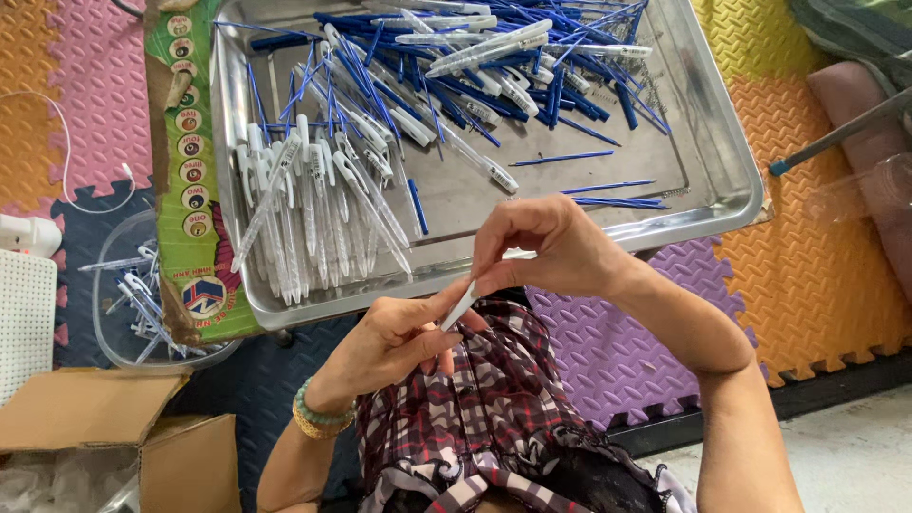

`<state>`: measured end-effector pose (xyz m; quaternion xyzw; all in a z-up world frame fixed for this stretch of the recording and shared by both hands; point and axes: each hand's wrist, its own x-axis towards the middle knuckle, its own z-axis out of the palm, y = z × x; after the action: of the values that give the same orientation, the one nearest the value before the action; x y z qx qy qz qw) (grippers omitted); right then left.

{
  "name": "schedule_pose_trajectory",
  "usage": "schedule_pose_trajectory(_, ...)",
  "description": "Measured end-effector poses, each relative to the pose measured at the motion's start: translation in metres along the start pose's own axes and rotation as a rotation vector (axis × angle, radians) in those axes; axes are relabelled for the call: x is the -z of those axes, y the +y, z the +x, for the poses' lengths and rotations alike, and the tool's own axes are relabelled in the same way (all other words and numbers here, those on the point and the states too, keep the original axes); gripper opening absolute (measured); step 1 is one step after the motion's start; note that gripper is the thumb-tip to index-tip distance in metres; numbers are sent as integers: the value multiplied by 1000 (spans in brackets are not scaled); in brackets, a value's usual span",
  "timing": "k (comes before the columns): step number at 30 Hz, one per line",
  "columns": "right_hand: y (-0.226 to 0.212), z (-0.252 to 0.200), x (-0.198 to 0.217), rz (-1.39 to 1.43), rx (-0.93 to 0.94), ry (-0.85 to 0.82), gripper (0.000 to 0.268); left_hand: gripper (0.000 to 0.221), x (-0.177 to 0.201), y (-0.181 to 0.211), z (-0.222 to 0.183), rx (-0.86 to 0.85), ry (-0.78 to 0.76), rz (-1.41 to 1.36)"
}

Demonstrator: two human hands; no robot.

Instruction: The person assembles pens by inserting ink cartridges into pen barrels and snapping them into place.

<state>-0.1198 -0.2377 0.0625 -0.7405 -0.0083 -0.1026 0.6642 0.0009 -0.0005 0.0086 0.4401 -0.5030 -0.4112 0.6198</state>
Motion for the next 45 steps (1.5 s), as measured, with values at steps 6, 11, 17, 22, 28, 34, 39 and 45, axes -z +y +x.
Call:
schedule_pose_trajectory(6,-1,-4,-12,-67,68,72,25,58,4,-3,-5,-11,22,103)
schedule_pose_trajectory(11,2,-1,-11,-136,72,84,23,56,-1,1,-2,-80,113,384)
schedule_pose_trajectory(17,0,6,-12,-132,86,104,29,55,0,-5,-2,-60,165,474)
schedule_pose_trajectory(22,-9,1,-21,-412,289,260,19,57,-1,0,-5,-31,195,318)
schedule_pose_trajectory(28,-4,-8,-18,-367,307,186,15,55,4,-11,-13,-7,179,57)
schedule_pose_trajectory(34,4,-2,-41,-492,693,272,11,56,3,-27,-12,-132,256,18)
schedule_pose_trajectory(39,21,-7,-31,-461,588,307,19,55,0,-21,-2,-105,254,-4)
schedule_pose_trajectory(45,4,-8,-23,-239,439,299,16,55,-3,-22,-5,-148,264,149)
